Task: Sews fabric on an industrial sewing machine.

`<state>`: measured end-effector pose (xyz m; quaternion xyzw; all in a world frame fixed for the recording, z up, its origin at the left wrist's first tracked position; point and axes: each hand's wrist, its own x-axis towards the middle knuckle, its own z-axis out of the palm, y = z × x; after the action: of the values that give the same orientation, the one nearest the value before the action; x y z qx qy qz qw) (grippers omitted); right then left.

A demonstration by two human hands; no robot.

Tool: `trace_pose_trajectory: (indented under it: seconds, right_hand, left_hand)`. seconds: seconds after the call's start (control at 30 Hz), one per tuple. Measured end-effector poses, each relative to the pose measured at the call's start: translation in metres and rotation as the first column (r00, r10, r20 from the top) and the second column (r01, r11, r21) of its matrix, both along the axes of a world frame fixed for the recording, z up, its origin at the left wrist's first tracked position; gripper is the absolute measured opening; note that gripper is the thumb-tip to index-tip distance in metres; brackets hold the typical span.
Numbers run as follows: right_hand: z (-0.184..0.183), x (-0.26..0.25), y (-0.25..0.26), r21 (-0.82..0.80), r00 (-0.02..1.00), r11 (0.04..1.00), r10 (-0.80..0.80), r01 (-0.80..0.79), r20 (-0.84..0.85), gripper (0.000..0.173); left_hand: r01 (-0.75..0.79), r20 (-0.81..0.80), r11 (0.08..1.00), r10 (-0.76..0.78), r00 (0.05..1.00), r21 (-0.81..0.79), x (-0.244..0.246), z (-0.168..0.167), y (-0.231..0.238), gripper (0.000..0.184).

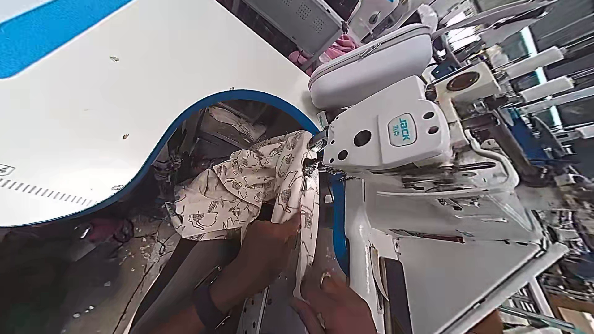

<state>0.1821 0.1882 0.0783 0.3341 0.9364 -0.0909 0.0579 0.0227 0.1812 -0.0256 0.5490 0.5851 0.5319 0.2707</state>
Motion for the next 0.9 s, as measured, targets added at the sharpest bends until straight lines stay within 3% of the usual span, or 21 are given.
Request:
trace_pose_trajectory:
  seconds: [0.07,0.17,0.27,0.43,0.63,0.9]
  right_hand:
    - [-0.01,0.002,0.009,0.025,0.994,0.999,0.037,-0.034,-0.107,0.029]
    - [-0.026,-0.003,0.01,0.229,0.978,0.973,0.02,0.028,-0.207,0.031]
    - [-0.029,-0.008,0.009,0.282,0.98,0.953,-0.063,0.115,-0.187,0.032]
    - [-0.008,-0.012,0.009,0.204,0.997,0.976,-0.068,0.074,-0.037,0.028]
    - [-0.017,-0.014,0.006,0.409,0.976,0.908,0.0,0.091,-0.217,0.024]
    - [-0.036,-0.015,0.008,0.554,0.944,0.826,0.089,0.108,-0.317,0.021]
  left_hand:
    - [-0.005,-0.028,1.0,0.005,1.0,0.005,-0.001,0.002,0.001,0.034]
    - [0.016,-0.045,1.0,-0.016,0.999,-0.006,-0.004,0.004,0.001,0.034]
    - [0.058,-0.022,0.997,-0.059,0.998,-0.041,-0.007,0.005,0.001,0.036]
    - [0.026,-0.025,1.0,-0.027,0.999,-0.017,-0.007,0.001,0.004,0.036]
    - [0.052,-0.045,0.999,-0.052,0.998,0.006,-0.009,0.002,0.002,0.034]
    - [0.05,-0.019,0.998,-0.05,0.999,0.032,-0.007,-0.001,0.0,0.027]
